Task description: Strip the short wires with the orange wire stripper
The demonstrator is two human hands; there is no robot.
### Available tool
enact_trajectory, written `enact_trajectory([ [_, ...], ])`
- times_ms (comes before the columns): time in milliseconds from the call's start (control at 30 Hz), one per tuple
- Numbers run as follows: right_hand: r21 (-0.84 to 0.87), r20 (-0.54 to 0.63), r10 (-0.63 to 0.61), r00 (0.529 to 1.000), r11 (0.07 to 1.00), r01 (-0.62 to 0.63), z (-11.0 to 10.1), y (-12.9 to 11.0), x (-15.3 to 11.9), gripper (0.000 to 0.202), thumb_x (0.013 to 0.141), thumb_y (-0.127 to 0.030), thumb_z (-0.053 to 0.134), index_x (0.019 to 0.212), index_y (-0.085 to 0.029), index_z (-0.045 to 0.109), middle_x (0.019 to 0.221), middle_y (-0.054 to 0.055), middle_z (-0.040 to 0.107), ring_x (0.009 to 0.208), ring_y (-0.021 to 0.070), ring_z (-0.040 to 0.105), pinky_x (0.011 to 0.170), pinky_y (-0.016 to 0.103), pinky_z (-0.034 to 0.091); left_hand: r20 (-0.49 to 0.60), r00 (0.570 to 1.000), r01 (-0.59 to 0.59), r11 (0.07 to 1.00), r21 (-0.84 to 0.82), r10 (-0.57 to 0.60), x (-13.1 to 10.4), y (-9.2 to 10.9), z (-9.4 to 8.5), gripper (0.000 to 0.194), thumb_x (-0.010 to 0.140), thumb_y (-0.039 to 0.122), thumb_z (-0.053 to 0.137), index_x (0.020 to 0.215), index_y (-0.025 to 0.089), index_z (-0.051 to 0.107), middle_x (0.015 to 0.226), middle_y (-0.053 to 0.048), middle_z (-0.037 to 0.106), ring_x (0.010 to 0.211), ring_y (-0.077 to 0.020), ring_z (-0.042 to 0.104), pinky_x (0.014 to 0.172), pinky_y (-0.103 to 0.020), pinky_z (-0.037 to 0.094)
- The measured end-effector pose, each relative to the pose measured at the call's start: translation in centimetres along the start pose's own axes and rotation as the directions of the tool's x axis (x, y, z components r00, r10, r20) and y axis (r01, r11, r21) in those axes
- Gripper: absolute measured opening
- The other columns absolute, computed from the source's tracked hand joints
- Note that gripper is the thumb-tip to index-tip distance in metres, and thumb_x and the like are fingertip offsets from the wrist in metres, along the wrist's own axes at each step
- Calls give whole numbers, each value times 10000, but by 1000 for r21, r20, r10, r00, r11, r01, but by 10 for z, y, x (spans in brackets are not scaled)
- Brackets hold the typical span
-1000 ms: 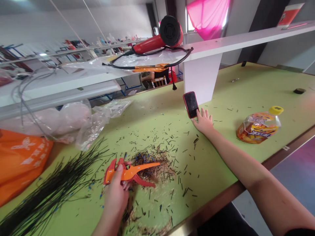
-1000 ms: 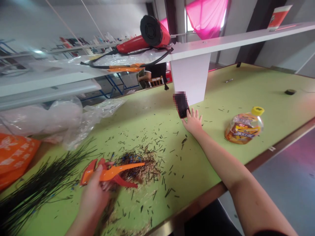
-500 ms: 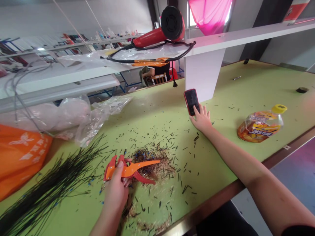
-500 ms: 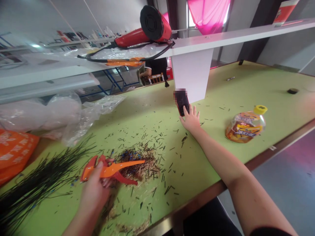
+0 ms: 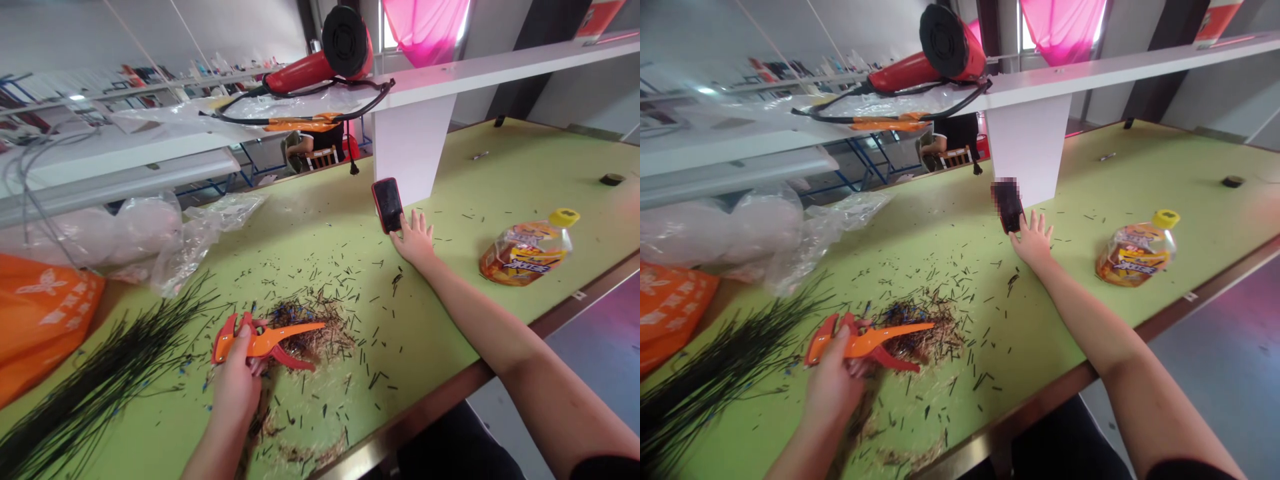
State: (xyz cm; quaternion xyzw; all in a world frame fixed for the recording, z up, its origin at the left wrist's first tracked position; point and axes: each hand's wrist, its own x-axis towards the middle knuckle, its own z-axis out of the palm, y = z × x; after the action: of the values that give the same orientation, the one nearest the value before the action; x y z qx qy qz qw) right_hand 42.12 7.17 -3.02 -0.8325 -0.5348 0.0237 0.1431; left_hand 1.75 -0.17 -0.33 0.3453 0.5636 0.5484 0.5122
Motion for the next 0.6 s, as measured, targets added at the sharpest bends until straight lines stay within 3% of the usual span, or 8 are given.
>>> enact_trajectory([
  [133, -17, 51, 2, 999, 1000, -1, 4, -1, 1, 788, 1079, -622, 277, 1708, -147, 268, 1805, 209, 98, 1655, 482, 60, 1266, 753, 143, 18, 1000, -8, 1000, 11, 8, 0, 1, 1, 574, 655, 672, 836, 894, 164, 716, 443, 106, 339, 398, -64, 250, 389, -199, 197],
  [367, -4, 40, -46, 998, 999, 46, 5, -4, 1, 750, 1081, -597, 324, 1712, -194, 284, 1807, 194, 109, 1656, 482, 61, 1272, 746, 127, 36, 999, -23, 1000, 12, 23, 0, 2, 0, 578, 650, 686, 846, 871, 167, 717, 452, 102, 328, 401, -65, 241, 387, -202, 198],
  [600, 49, -25, -22, 999, 999, 23, -4, -3, -1, 766, 1088, -579, 324, 1724, -163, 234, 1810, 197, 58, 1664, 462, 18, 1288, 725, 96, 43, 999, -25, 1000, 5, 25, 2, 1, -1, 565, 643, 708, 847, 856, 198, 727, 427, 81, 304, 411, -80, 191, 388, -254, 133],
])
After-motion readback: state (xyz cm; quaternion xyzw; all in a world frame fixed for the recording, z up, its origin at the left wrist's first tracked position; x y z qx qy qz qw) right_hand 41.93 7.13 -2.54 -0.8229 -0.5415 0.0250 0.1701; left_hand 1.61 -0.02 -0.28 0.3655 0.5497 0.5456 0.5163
